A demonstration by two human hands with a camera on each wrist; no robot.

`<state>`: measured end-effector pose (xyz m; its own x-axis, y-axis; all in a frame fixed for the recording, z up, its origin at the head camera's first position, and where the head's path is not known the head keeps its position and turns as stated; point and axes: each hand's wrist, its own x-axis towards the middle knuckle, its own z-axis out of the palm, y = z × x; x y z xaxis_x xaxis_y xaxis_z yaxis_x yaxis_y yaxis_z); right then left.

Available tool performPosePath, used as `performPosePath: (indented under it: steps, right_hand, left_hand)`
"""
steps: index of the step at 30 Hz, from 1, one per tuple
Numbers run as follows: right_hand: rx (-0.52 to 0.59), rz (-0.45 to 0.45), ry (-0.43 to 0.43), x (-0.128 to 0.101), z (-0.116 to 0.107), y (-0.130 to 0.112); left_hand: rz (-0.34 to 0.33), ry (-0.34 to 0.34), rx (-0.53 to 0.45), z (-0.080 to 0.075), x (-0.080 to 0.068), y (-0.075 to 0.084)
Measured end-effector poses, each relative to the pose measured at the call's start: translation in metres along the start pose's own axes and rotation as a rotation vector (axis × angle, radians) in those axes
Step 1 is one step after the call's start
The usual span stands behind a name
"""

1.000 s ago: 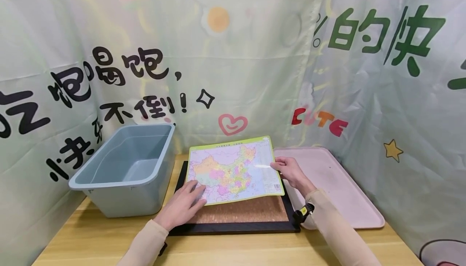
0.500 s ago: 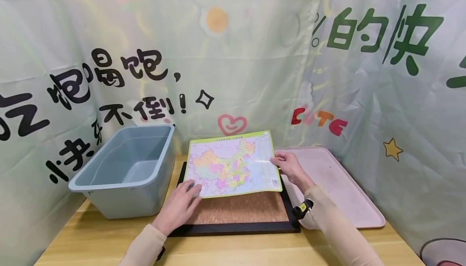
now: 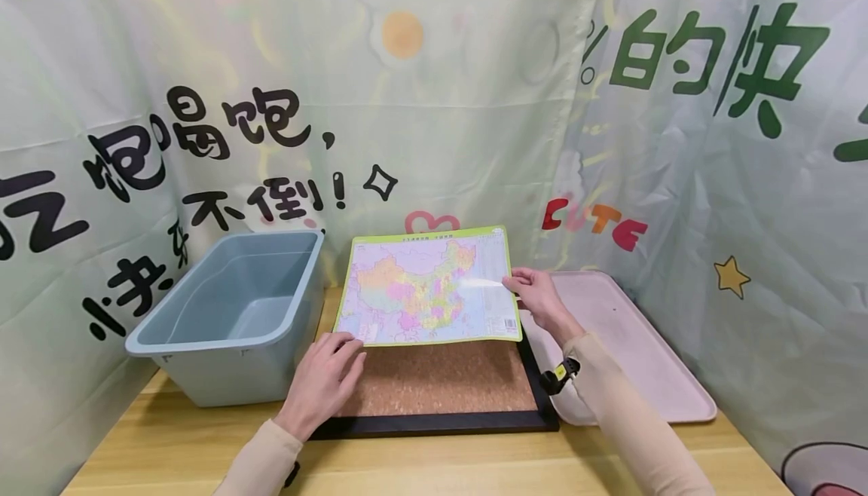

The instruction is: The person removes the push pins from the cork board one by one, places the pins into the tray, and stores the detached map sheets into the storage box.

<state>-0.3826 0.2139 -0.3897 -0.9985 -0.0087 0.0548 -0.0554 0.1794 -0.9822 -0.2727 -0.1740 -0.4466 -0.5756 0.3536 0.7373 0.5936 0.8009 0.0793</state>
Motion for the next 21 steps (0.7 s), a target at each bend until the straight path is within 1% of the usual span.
performPosePath:
  steps: [3,5,8,12,17,21]
  right_hand:
    - [0.026,-0.002,0.010,0.002,0.002,-0.005]
    - [0.042,0.004,0.018,0.003,0.003,-0.008]
    - [0.054,0.006,0.023,0.004,0.004,-0.011]
    - [0.069,0.000,0.027,0.006,0.005,-0.014]
    - [0.093,0.001,0.018,0.009,0.007,-0.020]
    - [0.111,0.011,0.008,0.012,0.010,-0.025]
  left_hand:
    - [0.045,0.049,-0.011,-0.001,-0.001,-0.001]
    - [0.086,0.080,-0.027,-0.001,-0.002,-0.001]
    - [0.158,0.104,-0.059,-0.001,-0.003,-0.001]
    - [0.228,0.086,-0.073,-0.002,-0.004,0.000]
    - [0.248,0.048,-0.046,-0.001,-0.006,-0.001]
    - [0.257,0.020,-0.012,-0.003,-0.009,-0.004]
